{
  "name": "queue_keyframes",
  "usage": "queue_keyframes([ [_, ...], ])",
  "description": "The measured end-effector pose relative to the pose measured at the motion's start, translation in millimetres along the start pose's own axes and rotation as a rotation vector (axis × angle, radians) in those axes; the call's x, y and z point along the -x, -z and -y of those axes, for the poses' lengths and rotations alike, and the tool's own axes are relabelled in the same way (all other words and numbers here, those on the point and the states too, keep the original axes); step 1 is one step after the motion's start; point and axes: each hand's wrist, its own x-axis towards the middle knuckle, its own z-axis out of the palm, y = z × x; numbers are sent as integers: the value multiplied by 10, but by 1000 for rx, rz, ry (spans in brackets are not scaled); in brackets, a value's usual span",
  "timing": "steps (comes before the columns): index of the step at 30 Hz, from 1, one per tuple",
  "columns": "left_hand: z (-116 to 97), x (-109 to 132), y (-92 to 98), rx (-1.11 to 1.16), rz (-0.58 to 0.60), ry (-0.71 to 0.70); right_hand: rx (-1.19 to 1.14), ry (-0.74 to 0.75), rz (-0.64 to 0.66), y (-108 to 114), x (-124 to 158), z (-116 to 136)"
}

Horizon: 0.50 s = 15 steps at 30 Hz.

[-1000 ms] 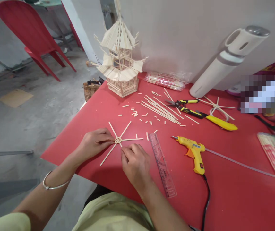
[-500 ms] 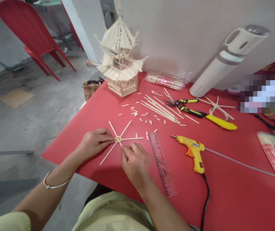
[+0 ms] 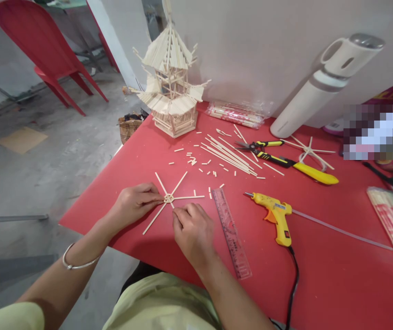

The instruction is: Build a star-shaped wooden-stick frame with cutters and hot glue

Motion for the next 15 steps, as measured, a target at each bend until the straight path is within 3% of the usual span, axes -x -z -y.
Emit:
queue_keyframes([
  [8,-113,-3,54,-213,28,-112,-5,10,-12,24,-25,8],
  [15,-84,27,57,-254,50,-215,-17,13,12,28,-15,-7],
])
